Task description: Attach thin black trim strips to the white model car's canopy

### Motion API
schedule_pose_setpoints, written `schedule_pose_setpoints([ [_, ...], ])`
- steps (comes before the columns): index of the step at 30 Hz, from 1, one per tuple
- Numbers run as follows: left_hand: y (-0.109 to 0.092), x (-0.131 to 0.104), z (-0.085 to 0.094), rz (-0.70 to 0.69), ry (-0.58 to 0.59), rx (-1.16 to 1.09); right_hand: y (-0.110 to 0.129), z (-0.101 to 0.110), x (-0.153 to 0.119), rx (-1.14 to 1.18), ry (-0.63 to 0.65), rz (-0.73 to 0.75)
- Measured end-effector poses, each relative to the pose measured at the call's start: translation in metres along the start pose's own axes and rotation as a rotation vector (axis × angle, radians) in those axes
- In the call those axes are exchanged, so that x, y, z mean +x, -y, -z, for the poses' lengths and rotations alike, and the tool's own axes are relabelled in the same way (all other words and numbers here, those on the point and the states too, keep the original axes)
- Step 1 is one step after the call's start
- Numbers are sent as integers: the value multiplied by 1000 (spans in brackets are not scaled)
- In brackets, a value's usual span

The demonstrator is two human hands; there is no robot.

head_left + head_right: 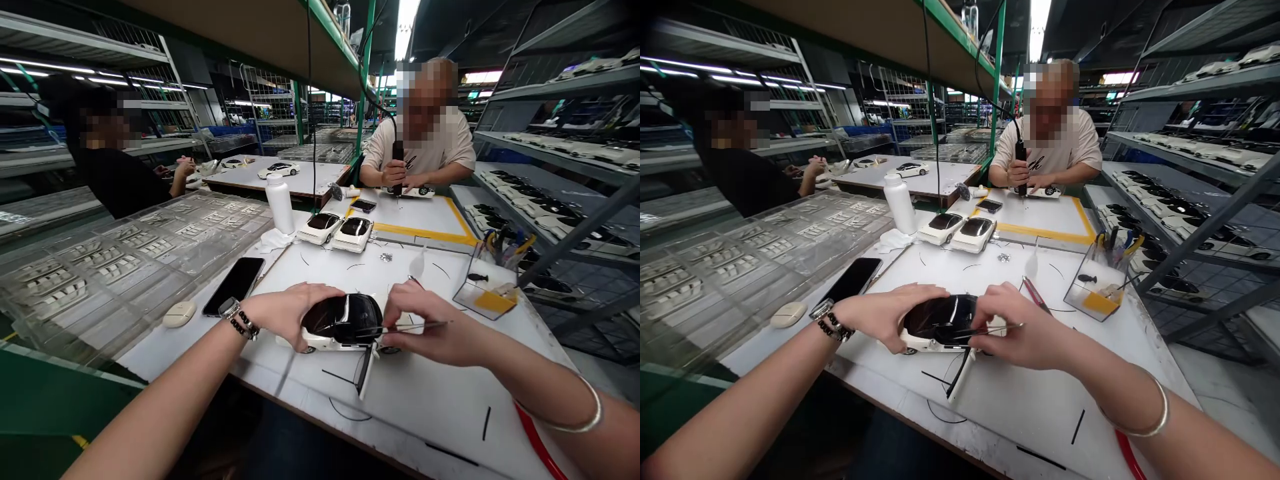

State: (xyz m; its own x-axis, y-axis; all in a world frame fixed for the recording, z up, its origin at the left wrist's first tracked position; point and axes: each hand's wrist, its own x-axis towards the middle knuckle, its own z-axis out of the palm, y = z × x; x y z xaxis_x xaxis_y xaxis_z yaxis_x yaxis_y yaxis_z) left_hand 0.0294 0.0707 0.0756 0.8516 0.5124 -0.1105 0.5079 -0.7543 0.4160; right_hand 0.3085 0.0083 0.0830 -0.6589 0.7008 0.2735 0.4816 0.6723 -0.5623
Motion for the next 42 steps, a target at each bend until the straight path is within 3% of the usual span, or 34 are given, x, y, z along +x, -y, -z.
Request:
schedule_pose_setpoints([
  [3, 0, -4, 0, 82, -74, 64, 5, -14, 15, -82, 48, 129],
  [6, 6, -13, -11, 202, -256, 106, 3, -24, 23, -110, 11, 200],
  [10, 22, -27, -48, 280, -515, 96, -8, -31, 25, -128, -53, 162],
  [14, 30, -33, -83, 311, -650, 127, -17, -34, 23, -134, -48, 186],
  [17, 29, -32, -89, 315, -644, 129, -20, -35, 23, -131, -65, 226],
  [22, 26, -30, -85, 305, -646, 96, -22, -38, 25, -205, -69, 286],
  [27, 24, -30, -86, 320, -647, 90, -23, -37, 32, -129, -50, 259],
  [34, 23, -30, -87, 336, -662, 92, -18, -25, 51, 208, -32, -82],
  [42, 20, -30, -86, 359, -657, 87, -25, -21, 70, 426, 47, -312],
])
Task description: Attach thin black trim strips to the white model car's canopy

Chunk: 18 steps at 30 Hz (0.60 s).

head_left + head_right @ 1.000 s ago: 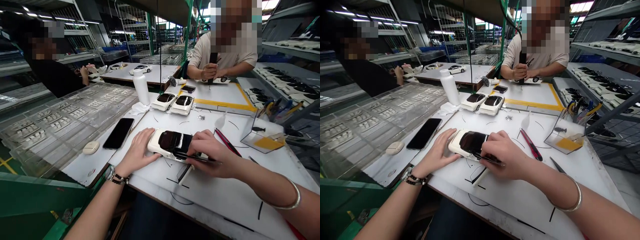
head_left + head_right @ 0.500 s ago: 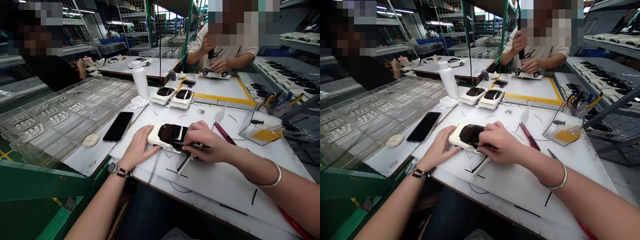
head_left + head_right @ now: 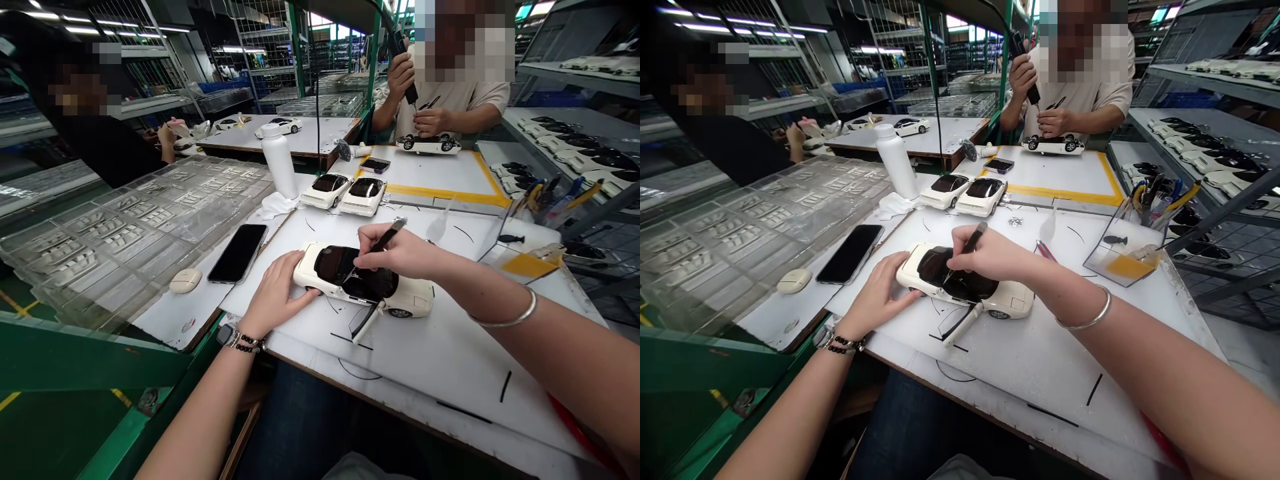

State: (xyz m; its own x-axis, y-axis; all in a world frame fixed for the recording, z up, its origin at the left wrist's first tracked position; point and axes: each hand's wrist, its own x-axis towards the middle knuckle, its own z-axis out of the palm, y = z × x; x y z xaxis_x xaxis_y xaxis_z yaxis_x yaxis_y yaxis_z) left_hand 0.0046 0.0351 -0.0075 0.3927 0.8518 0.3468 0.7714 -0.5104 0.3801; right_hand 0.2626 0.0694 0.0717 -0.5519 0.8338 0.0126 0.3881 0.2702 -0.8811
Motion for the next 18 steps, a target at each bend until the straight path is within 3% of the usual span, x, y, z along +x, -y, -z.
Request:
schedule_pose_setpoints([
  [7, 1, -1, 2, -24, -21, 7, -4, 1, 0, 123, 112, -118],
  [10, -2, -3, 3, -110, -145, 64, -5, 1, -7, 199, 124, -138],
  [14, -26, -4, -5, -312, -400, 163, -5, 6, -18, 296, 85, -157],
  [18, -57, 1, -16, -428, -449, 114, -9, 6, -25, 371, 13, -164],
])
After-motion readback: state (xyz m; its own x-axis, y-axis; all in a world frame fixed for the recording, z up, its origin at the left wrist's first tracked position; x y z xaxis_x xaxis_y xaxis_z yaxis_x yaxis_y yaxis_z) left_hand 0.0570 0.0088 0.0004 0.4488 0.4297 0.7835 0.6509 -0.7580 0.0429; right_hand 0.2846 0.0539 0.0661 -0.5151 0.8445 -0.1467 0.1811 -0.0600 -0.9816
